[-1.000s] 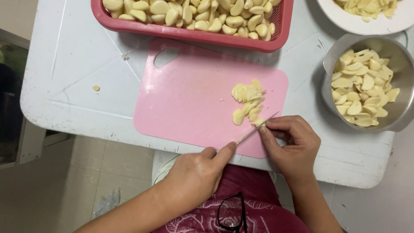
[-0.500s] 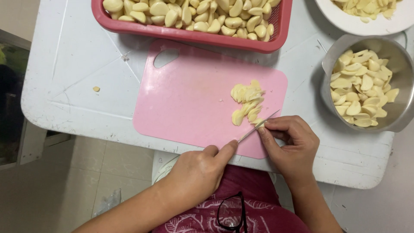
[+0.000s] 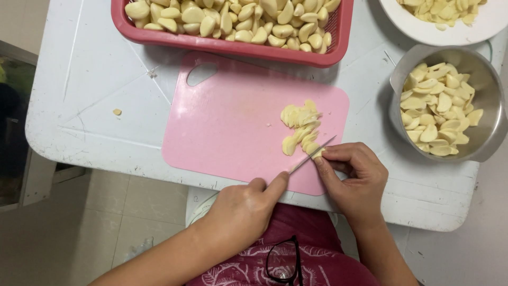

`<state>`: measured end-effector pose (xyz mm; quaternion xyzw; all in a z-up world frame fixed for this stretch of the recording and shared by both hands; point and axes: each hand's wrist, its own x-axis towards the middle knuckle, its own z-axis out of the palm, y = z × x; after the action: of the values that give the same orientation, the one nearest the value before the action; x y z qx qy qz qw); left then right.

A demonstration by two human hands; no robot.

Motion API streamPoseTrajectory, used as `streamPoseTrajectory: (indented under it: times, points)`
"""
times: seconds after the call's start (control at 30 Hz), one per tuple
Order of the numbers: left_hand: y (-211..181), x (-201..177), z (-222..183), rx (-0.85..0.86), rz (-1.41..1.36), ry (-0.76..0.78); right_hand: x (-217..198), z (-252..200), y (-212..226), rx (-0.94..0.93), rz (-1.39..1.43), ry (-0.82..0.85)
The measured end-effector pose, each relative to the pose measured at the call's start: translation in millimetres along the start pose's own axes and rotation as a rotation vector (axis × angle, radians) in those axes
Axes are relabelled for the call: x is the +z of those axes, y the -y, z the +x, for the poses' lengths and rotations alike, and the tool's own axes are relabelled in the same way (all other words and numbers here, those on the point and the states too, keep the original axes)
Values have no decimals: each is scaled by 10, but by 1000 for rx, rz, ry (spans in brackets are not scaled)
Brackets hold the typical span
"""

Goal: Slicing peeled garlic cloves into thin pieces on a cutting board using a small knife.

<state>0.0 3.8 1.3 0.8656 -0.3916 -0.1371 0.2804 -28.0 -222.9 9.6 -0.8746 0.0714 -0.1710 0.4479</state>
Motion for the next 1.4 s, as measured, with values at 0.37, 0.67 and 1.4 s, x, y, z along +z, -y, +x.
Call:
streamPoseTrajectory:
  times: [0.37, 0.67, 1.4]
  points:
    - [-73, -207, -23, -114, -164, 40, 8, -7, 7, -4, 7, -16]
    - [-100, -196, -151, -100, -100, 46, 19, -27, -7, -10, -1, -27]
    - [-59, -97, -53, 6, -38, -14, -5, -4, 8, -14, -23, 2]
